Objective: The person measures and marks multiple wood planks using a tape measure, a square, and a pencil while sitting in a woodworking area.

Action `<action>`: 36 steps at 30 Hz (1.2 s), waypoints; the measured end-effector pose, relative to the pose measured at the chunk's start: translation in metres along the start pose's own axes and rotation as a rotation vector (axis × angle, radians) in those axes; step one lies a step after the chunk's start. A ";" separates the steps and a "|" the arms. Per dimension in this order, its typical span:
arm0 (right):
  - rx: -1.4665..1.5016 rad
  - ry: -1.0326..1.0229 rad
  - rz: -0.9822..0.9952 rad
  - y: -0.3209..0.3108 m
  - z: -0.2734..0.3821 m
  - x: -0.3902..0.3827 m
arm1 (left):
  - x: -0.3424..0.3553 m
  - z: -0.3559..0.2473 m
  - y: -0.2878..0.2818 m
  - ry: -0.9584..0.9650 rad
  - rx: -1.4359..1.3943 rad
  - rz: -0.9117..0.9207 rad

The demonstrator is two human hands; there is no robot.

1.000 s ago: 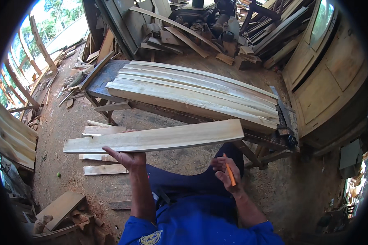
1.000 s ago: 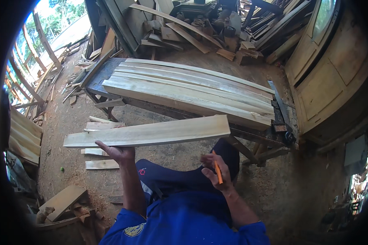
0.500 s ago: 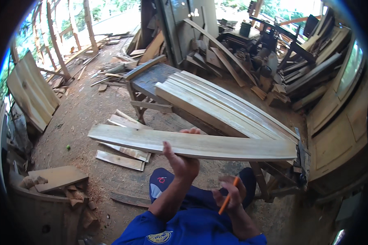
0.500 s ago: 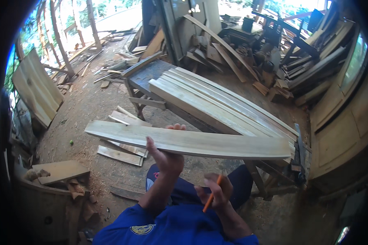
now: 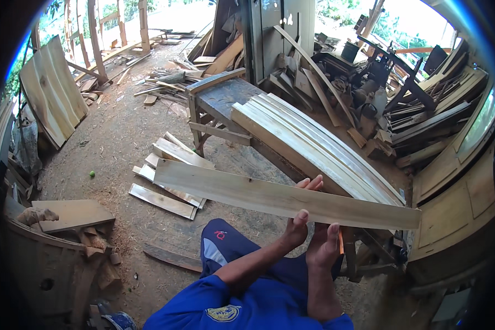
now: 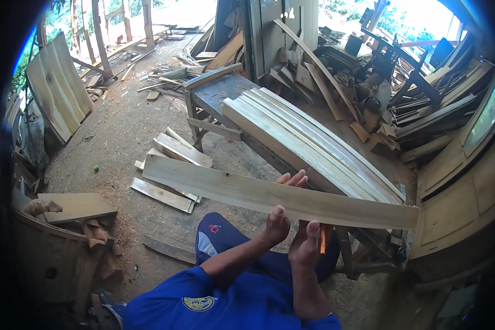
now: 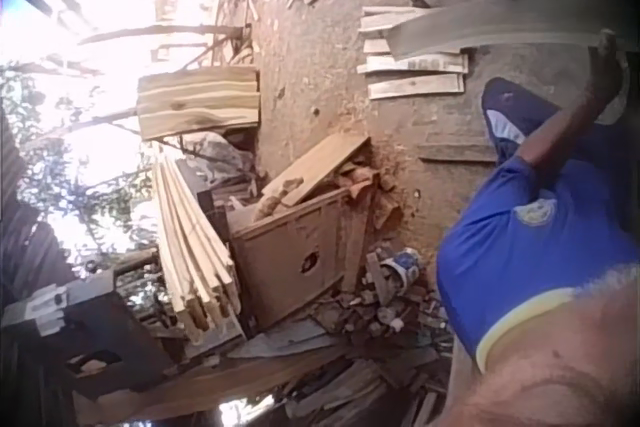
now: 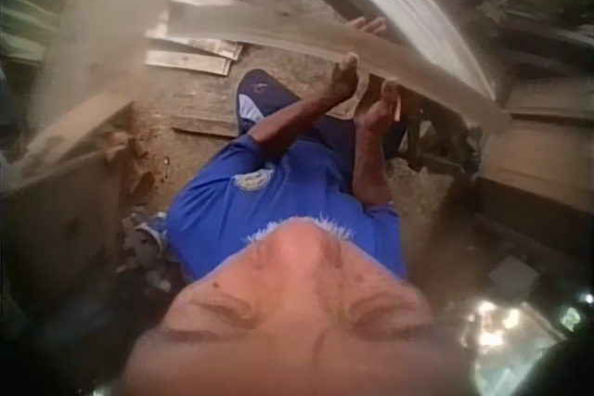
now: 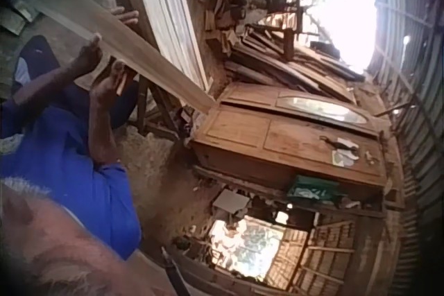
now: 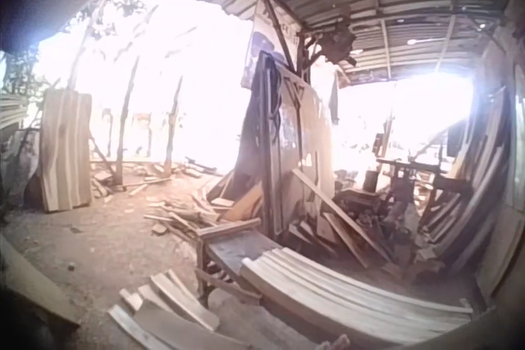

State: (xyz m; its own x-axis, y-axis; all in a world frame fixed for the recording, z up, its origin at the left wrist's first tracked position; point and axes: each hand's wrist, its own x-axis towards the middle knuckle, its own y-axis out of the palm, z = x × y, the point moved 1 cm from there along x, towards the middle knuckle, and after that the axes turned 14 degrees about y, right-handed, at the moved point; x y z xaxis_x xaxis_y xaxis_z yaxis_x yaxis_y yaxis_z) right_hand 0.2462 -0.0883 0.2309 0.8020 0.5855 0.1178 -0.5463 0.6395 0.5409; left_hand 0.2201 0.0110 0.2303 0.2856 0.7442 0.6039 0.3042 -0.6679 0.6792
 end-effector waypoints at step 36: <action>-1.753 -0.647 -0.193 0.068 0.270 0.274 | 0.150 0.078 0.007 0.084 1.459 1.042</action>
State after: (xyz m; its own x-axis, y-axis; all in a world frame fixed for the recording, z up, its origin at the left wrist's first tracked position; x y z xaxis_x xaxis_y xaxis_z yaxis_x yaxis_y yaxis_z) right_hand 0.4936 -0.0192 0.5247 0.6011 0.4660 0.6493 0.2920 0.6282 -0.7212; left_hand 0.3356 0.1170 0.2927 0.8362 0.0207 0.5480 0.5352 -0.2485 -0.8073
